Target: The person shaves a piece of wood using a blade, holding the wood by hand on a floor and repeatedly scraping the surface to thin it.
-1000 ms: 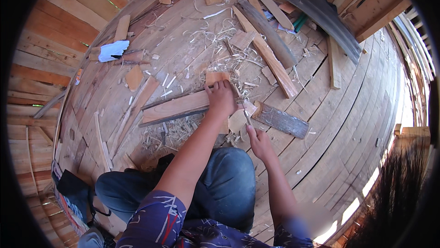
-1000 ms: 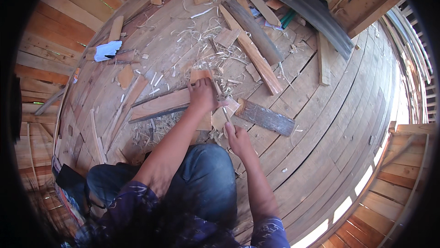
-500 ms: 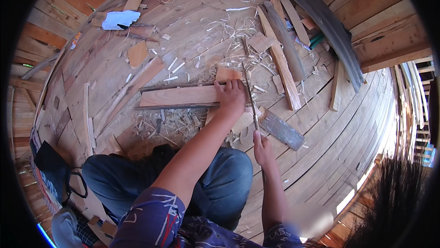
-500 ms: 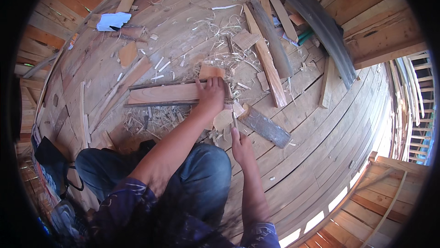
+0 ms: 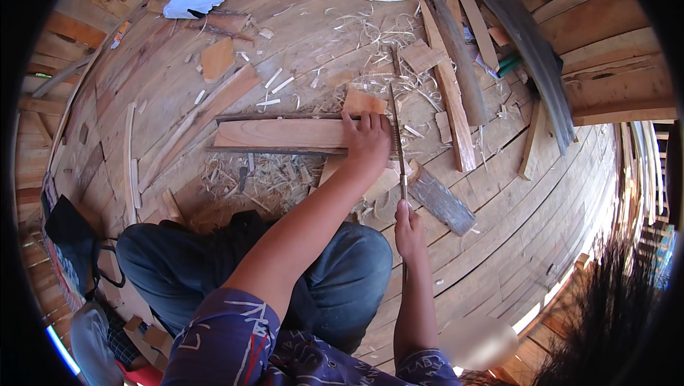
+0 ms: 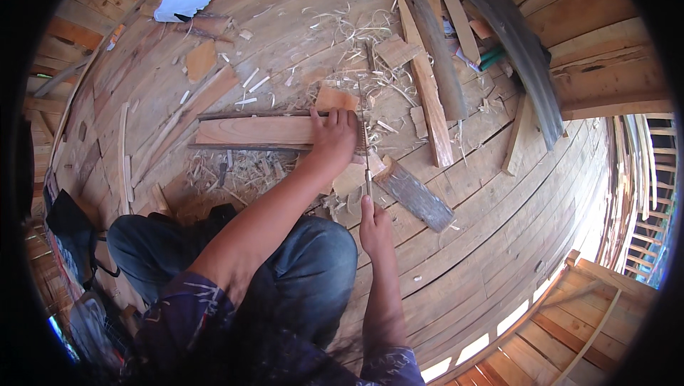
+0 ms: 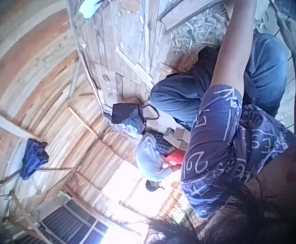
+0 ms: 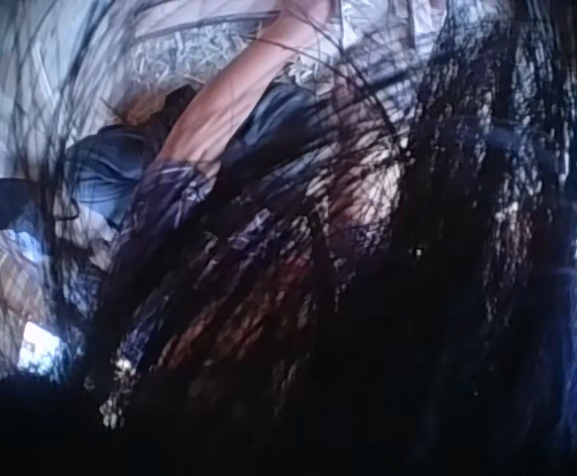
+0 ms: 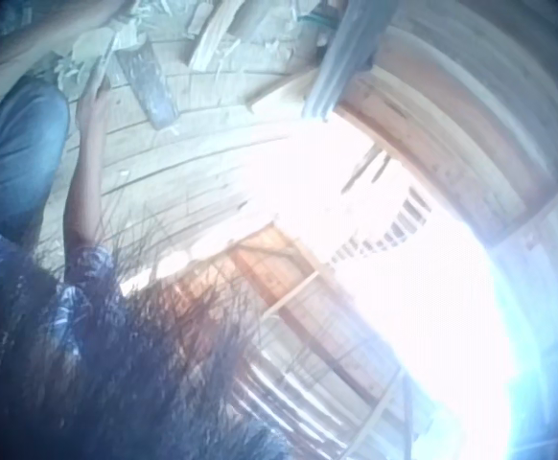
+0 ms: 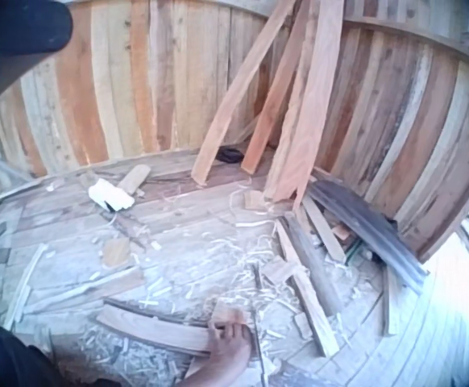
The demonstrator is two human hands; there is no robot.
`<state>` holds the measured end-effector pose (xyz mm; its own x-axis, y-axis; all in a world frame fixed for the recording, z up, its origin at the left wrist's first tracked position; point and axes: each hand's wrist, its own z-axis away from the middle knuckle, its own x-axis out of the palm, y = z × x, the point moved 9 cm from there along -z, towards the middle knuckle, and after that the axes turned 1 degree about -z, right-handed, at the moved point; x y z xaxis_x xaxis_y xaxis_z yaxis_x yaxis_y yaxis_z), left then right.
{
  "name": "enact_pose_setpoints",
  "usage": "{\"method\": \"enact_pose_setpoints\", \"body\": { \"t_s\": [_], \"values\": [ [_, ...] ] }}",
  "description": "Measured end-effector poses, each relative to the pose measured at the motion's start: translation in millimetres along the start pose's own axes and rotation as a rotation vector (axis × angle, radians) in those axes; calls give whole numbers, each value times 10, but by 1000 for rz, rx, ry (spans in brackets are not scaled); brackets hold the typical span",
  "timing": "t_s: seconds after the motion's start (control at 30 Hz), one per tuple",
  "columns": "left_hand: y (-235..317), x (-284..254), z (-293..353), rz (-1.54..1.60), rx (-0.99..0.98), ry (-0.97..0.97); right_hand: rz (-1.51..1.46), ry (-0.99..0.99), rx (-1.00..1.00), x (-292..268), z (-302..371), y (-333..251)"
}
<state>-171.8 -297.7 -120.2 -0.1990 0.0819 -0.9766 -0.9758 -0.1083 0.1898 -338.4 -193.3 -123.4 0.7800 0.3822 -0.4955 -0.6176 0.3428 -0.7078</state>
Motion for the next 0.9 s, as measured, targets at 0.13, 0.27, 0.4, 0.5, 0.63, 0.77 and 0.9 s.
{"method": "enact_pose_setpoints", "body": {
  "t_s": [0.13,0.27,0.4,0.5,0.63,0.77,0.9],
  "values": [
    [39,50,65,-99,-5,200,-8,-35,57,-82,422,152],
    [-28,161,10,-215,-72,305,-46,-49,69,-5,347,174],
    [5,128,-15,-77,-46,202,-24,15,29,32,10,27],
    [-25,112,-24,-24,-55,156,-18,36,-8,40,-54,-54],
    [-33,54,-54,15,-55,16,-70,-24,32,-50,386,299],
    [-66,167,-49,-94,-73,103,-85,-64,8,-54,630,441],
    [-10,52,-52,9,-22,-45,-54,-51,37,-15,302,269]
  ]
}}
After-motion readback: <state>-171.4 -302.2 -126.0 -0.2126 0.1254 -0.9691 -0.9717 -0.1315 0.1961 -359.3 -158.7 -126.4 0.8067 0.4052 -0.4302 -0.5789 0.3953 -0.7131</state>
